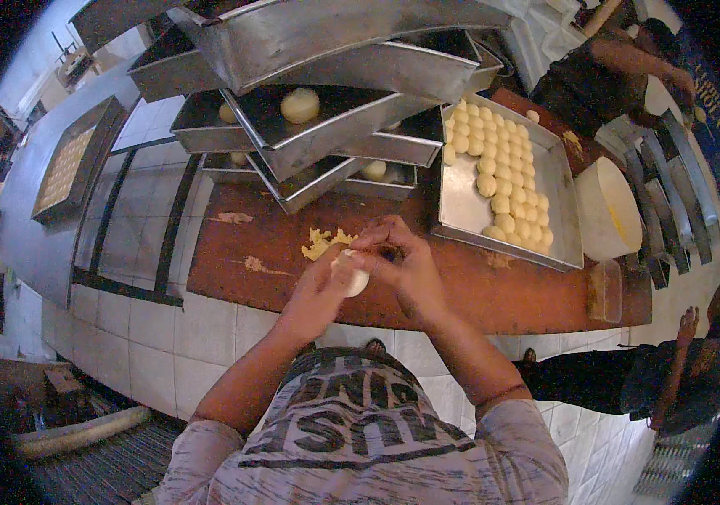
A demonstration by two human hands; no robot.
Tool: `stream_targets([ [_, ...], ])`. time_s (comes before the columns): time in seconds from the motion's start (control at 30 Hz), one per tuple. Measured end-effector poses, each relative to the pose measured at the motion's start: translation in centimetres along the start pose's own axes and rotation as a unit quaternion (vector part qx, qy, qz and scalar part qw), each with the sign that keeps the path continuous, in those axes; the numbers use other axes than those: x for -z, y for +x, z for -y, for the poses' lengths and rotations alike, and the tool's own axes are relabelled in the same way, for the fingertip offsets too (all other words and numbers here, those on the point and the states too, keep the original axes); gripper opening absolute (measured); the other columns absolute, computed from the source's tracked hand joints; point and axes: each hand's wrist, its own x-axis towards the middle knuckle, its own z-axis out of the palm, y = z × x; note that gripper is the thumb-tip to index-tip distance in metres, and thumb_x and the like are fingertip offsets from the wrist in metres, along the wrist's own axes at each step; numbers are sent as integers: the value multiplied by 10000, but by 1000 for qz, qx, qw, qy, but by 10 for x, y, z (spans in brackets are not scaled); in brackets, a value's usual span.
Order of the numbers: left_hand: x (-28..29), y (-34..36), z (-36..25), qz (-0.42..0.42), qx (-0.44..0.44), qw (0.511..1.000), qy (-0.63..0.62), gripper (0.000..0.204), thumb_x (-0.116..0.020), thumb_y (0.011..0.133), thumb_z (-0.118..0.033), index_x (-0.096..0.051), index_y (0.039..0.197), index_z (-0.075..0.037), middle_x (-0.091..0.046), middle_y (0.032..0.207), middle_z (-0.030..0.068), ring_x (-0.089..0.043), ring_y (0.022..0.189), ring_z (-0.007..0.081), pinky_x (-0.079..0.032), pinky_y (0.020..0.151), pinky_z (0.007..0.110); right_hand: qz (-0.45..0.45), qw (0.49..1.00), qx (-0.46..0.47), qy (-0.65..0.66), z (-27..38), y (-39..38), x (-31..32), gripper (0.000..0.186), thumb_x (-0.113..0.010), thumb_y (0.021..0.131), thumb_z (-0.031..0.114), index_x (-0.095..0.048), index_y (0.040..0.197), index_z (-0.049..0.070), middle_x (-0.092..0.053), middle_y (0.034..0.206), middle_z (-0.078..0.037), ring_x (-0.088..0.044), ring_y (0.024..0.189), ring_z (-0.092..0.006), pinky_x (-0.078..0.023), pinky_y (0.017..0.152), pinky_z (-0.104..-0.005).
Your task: The person prepares buns by brushing metal trays with a tool, filling small dough portions with a yellow substance by hand, and arranging the filled buns onto the trays.
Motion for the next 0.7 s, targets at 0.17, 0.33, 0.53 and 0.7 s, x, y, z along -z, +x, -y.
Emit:
stream_targets([
  [0.17, 19, 13, 17, 39, 127, 979, -153, 536, -408, 905, -462, -502, 1094, 30, -563, 990, 80, -532, 901, 158, -406, 820, 306, -21, 950, 175, -257, 4, -8, -11, 264, -648, 716, 116, -642, 980, 122, -542, 1034, -62, -478, 990, -272, -375, 845, -355],
  [0.33, 39, 23, 27, 217, 113, 969, -43, 717, -235, 894, -585, -455, 1217, 17, -540, 1131, 130, -513, 995, 199, -389, 872, 305, 99, 868, 334, -353, 5, -21, -8, 280, -689, 670, 71, -632, 942, 101, -578, 993, -70, -535, 937, -268, -427, 814, -359],
  [0.53, 27, 35, 7, 258, 72, 869, -416, 898, -175, 747, -755, -335, 1338, -97, -401, 1316, 141, -423, 1159, 233, -330, 983, 355, 85, 992, 79, -41, 0, -14, -13, 144, -697, 729, 124, -592, 797, 55, -602, 900, -68, -581, 829, -212, -470, 761, -326],
  [0.7, 6, 2, 13, 150, -138, 966, -160, 600, -622, 805, -383, -401, 1275, -83, -397, 1286, 82, -444, 1122, 207, -357, 938, 330, -21, 883, -198, 424, -8, -5, -21, 194, -632, 796, 149, -587, 940, 28, -609, 937, -93, -586, 830, -186, -490, 753, -316],
])
